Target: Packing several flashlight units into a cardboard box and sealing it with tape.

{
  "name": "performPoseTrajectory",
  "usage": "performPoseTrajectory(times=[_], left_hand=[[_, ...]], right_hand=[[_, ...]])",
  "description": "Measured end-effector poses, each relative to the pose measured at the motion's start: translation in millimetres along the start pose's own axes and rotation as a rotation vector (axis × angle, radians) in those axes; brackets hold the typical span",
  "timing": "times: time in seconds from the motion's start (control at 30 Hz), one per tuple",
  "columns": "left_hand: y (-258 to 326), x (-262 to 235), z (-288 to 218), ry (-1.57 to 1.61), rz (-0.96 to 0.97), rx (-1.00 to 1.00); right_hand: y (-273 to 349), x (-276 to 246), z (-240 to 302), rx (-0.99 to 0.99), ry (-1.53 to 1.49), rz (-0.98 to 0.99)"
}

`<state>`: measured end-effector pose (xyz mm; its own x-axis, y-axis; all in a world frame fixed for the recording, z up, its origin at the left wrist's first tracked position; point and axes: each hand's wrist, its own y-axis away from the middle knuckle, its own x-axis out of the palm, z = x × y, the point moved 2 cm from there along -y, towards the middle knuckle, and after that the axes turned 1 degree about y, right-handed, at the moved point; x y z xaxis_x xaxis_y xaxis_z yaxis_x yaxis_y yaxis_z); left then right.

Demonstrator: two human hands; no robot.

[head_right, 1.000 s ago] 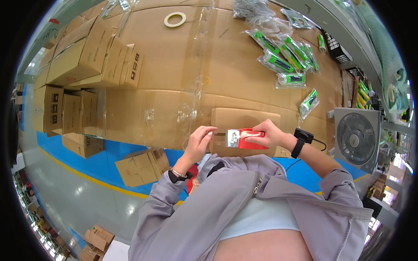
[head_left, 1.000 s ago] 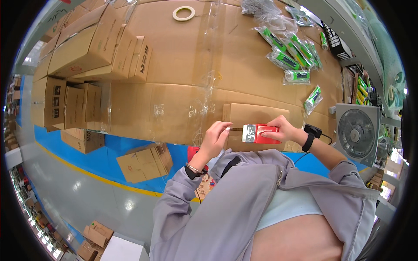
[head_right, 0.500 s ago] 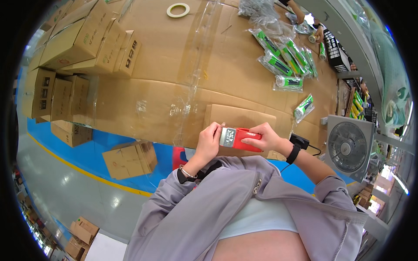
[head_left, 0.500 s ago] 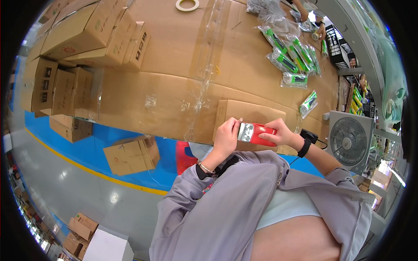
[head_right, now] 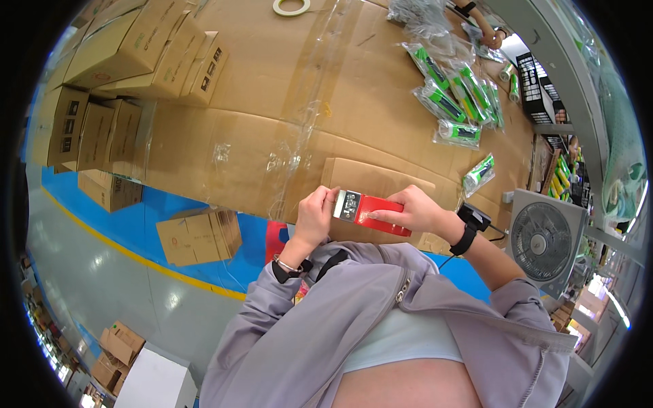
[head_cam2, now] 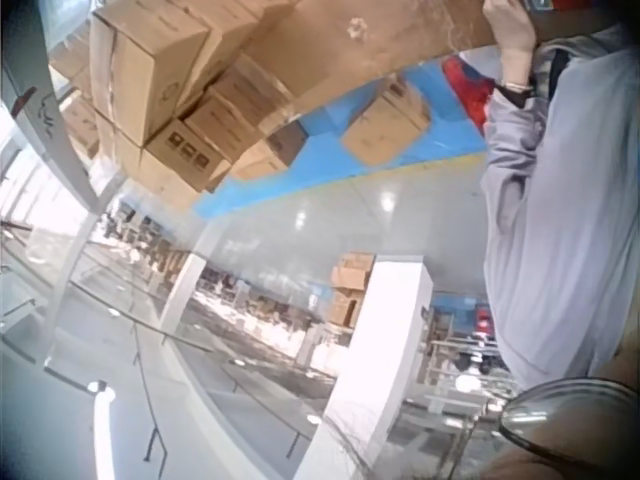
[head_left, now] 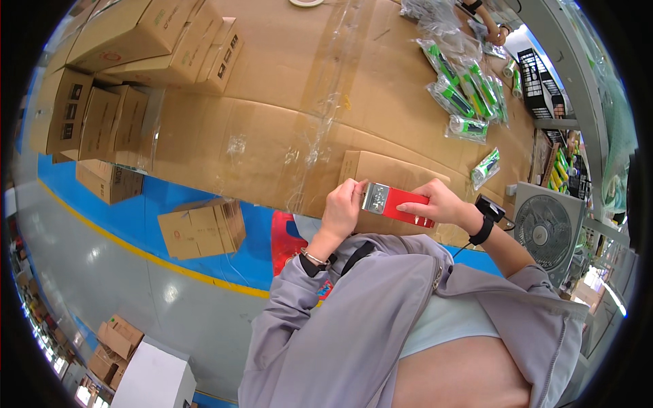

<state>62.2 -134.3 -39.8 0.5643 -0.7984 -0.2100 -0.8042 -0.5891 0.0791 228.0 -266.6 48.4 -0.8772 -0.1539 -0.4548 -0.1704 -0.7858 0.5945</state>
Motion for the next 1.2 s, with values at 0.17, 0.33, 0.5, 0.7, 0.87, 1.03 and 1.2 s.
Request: performPoseTrajectory(times=[0.17, 0.33, 0.5, 0.7, 0.87, 1.03, 1.2], left_hand=[[0, -17, 6, -0.109, -0.001, -0.012], [-10, -42, 22, -0.157, 0.005, -0.025], [-10, -42, 33, -0.136, 0.012, -0.001], [-13, -38, 39, -0.059, 0.006, -0.107], [-14, -23, 67, -0.012, -0.019, -0.154], [-11, 3, 85, -0.015, -0.051, -0.146], [-6, 11, 86, -0.089, -0.027, -0.111]], right_hand=[[13, 0, 5, 0.067, -0.008, -0.051], [25, -10, -7, 0.223, 0.028, -0.036], [25, -2, -12, 0.164, 0.185, -0.044], [19, 2, -1, 0.183, 0.288, -0.055], [17, 3, 5, 0.206, 0.328, -0.046], [18, 6, 2, 0.176, 0.309, -0.104], [18, 8, 7, 0.203, 0.341, -0.082]])
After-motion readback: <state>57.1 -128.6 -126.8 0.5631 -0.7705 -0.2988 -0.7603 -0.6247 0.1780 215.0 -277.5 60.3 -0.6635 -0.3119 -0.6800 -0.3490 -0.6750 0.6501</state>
